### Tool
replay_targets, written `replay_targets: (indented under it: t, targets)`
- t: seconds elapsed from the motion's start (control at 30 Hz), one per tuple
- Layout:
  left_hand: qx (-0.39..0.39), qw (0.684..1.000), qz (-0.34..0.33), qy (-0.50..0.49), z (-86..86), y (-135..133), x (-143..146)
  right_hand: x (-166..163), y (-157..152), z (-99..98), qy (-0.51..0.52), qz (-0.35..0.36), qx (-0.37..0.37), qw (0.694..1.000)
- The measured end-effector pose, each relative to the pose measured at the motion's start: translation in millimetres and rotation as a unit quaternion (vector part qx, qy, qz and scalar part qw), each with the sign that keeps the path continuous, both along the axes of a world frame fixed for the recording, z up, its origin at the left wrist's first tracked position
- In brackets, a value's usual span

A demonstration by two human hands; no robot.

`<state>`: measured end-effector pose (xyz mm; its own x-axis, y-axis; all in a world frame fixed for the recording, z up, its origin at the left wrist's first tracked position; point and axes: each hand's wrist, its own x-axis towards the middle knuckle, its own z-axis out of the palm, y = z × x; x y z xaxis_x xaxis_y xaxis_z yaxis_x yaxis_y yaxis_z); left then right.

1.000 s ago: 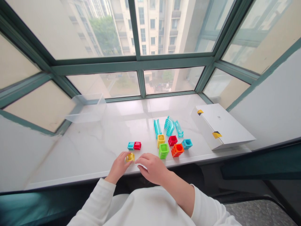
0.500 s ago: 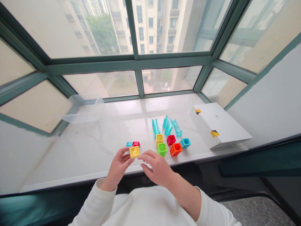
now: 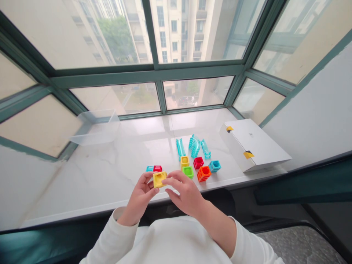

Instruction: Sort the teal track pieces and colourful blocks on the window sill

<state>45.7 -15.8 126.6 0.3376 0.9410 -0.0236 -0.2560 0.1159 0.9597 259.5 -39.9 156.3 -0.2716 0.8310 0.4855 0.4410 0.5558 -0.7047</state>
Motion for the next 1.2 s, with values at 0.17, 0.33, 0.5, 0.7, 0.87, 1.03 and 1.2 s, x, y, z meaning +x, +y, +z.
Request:
replay_targets:
  t: [0.17,0.33,0.5,0.7,0.87,1.03,1.2]
  targets:
    - [-0.044,0.997,0.015,-0.059,2.9,-1.5,1.8,0.0,0.8,1.9,-0.041,-0.006,0.057,0.998]
    - [-0.112,0.988,0.006,-0.104,11.7,-1.9,12.2,-0.6,4.5,5.2,-0.070,-0.020,0.102,0.992]
    - [-0.114,0.988,-0.012,-0.101,12.9,6.5,23.9,9.4,12.2,5.2,-0.064,-0.018,0.065,0.996]
    - [-0.074,0.994,-0.038,-0.070,12.7,27.1,31.1,38.1,26.2,10.6,-0.062,-0.081,-0.019,0.995]
    - [-0.050,0.998,-0.013,0.021,-3.3,55.8,40.2,68.0,40.8,20.2,-0.036,-0.154,-0.102,0.982]
    - [0.079,0.983,0.023,0.166,-39.4,82.7,56.5,90.5,58.2,13.8,-0.019,-0.203,-0.132,0.970]
    - [0.251,0.929,0.013,0.271,-55.8,94.8,77.2,98.3,77.2,-4.9,-0.048,-0.182,-0.140,0.972]
